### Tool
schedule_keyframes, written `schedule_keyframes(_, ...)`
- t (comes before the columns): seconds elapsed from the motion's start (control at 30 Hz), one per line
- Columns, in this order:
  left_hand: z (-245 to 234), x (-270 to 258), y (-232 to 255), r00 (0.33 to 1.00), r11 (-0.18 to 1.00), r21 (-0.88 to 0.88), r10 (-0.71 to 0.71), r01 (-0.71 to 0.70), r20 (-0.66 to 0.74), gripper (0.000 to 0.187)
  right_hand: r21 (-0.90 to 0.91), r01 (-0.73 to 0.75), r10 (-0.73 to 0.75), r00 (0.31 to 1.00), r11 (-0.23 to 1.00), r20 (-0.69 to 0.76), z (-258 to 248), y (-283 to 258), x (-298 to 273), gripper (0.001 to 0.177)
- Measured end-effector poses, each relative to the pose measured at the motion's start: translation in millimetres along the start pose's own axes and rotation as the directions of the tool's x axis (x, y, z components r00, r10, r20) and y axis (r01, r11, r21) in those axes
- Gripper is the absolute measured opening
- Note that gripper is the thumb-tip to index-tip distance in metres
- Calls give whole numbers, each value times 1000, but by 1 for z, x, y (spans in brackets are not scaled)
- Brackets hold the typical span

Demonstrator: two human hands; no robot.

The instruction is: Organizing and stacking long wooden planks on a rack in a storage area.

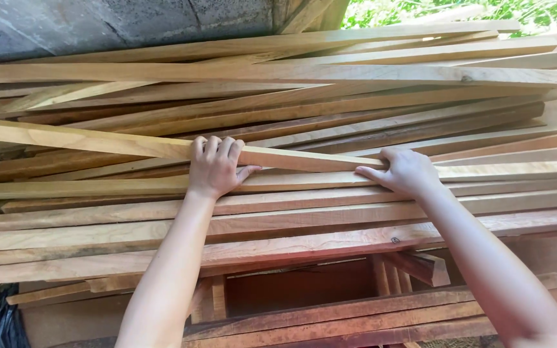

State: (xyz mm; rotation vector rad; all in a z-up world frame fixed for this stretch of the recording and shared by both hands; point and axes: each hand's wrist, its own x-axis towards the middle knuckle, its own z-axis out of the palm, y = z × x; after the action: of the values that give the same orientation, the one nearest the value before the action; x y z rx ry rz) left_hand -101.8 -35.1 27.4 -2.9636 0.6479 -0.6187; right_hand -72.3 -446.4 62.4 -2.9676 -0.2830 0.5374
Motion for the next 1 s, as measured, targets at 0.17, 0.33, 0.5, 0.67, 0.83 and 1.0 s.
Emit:
schedule_keyframes(0.17,-9,-9,-7,990,995,101,34,-20,-139,70,37,57,-51,988,998,-144,-3,7,-1,74)
schedule_keyframes(0.33,-7,-20,-47,980,990,135,3,25,-200,71,-198,144,-212,897,970,-388,-59,-17,14,71)
schedule_keyframes(0.5,-27,13,-72,976,993,60,-91,105,-197,68,-315,216,-345,825,924,-447,-98,-33,52,64)
schedule_keyframes(0.67,-11,60,-68,987,985,80,-152,156,-54,78,-265,199,-298,859,943,-416,-52,-8,90,62)
schedule_keyframes(0.83,39,93,-41,873,924,-62,-333,378,357,101,-455,73,-313,821,888,-478,-17,33,152,93)
schedule_keyframes(1.0,72,96,-50,826,880,11,-450,475,338,111,-302,130,-167,981,945,-100,-47,9,152,120)
